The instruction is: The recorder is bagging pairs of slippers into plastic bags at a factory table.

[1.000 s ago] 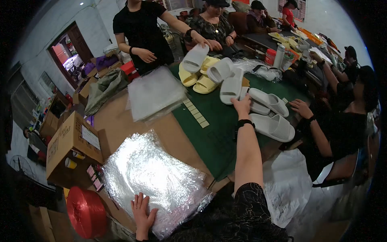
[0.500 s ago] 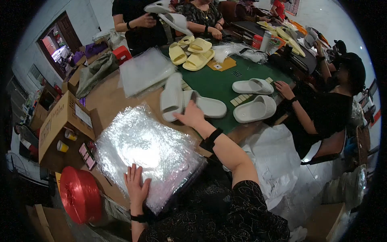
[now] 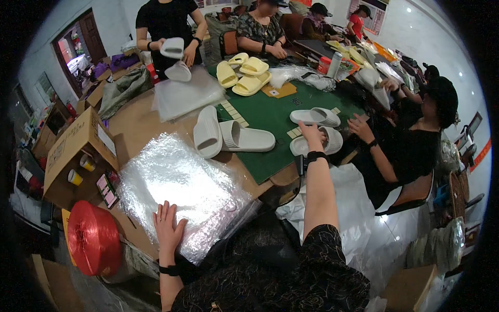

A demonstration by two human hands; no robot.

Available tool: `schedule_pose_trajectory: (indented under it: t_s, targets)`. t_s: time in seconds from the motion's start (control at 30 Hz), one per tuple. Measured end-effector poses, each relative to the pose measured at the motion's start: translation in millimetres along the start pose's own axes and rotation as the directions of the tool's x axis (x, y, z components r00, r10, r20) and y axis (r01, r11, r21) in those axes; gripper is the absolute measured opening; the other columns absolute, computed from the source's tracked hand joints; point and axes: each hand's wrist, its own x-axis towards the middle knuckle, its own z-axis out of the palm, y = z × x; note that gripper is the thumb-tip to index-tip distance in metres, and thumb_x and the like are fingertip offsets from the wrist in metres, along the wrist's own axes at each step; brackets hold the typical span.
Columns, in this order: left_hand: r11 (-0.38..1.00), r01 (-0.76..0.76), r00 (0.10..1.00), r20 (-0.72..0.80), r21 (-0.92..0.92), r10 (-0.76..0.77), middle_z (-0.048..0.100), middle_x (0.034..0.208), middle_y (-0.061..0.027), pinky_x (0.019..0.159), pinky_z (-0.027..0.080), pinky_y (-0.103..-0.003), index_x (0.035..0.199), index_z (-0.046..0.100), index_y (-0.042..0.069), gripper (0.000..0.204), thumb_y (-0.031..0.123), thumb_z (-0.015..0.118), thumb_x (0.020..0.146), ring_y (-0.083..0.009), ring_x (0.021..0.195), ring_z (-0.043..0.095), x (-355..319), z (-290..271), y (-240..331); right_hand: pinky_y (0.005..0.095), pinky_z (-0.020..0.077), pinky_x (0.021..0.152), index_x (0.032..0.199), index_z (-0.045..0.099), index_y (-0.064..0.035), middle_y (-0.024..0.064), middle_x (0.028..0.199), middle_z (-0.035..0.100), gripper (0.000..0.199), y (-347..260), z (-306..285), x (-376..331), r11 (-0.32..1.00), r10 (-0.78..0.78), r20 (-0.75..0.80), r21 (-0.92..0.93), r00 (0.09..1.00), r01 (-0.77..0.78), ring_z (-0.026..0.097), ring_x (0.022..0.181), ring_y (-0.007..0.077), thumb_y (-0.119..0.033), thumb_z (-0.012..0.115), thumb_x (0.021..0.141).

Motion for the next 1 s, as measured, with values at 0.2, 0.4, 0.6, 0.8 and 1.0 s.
schedule_pose_trajectory:
  t_s: [0.2,0.4,0.6,0.8,1.0]
  targets:
    - [1.0,-0.003,1.0,0.003,0.004,0.003,0.041,0.149,-0.0148,0.116,0.013,-0.053,0.132,0.055,0.008,0.058,0.044,0.064,0.087,-0.0366,0.141,0.03,-1.5,-1.6,4.4,0.0542,0.0166,0.115,0.15,0.006,0.0069,0.0336,0.151,0.022,0.108,20.9,8.3,12.7,0.996,0.004,-0.321,0.09,0.947,0.026,0.022,0.139,0.0484,-0.054,0.063,0.082]
    - [0.999,0.033,0.999,-0.006,0.025,-0.033,0.041,0.149,-0.0146,0.116,0.014,-0.053,0.131,0.057,0.008,0.057,0.045,0.064,0.087,-0.0372,0.141,0.03,-4.6,1.9,-1.6,0.05,0.0272,0.111,0.148,0.017,0.0079,0.0352,0.143,0.033,0.085,-48.4,4.8,-67.6,0.784,-0.457,-0.55,0.121,0.699,0.609,0.031,0.133,0.0487,-0.035,0.061,0.09]
    - [0.999,0.03,1.0,-0.006,0.028,-0.029,0.04,0.15,-0.0126,0.117,0.013,-0.051,0.132,0.057,0.01,0.058,0.047,0.062,0.087,-0.0351,0.142,0.029,-0.7,0.8,-2.9,0.0472,0.0312,0.108,0.148,0.022,0.0063,0.0359,0.138,0.037,0.076,-112.4,-24.6,-191.4,0.446,-0.705,-0.583,0.079,0.405,0.891,0.037,0.128,0.0497,-0.021,0.063,0.09]
    - [0.998,0.057,0.998,-0.023,-0.012,-0.057,0.041,0.15,-0.0135,0.117,0.013,-0.051,0.132,0.056,0.011,0.059,0.045,0.063,0.086,-0.0343,0.142,0.03,-4.2,-2.3,-0.3,0.0447,0.0358,0.104,0.148,0.022,0.0065,0.0319,0.136,0.041,0.078,-139.0,-22.0,-311.3,0.136,-0.864,-0.437,0.273,0.249,0.952,0.042,0.125,0.0465,-0.015,0.067,0.087]
    - [0.999,0.048,0.999,-0.021,-0.002,-0.048,0.041,0.149,-0.014,0.117,0.015,-0.052,0.132,0.056,0.011,0.059,0.047,0.061,0.087,-0.0353,0.141,0.031,-5.5,0.7,-3.1,0.0411,0.0396,0.101,0.146,0.027,0.0058,0.0256,0.128,0.049,0.073,-142.5,15.0,-367.0,0.053,-0.982,-0.125,0.538,0.142,0.841,0.051,0.117,0.0385,-0.012,0.065,0.086]
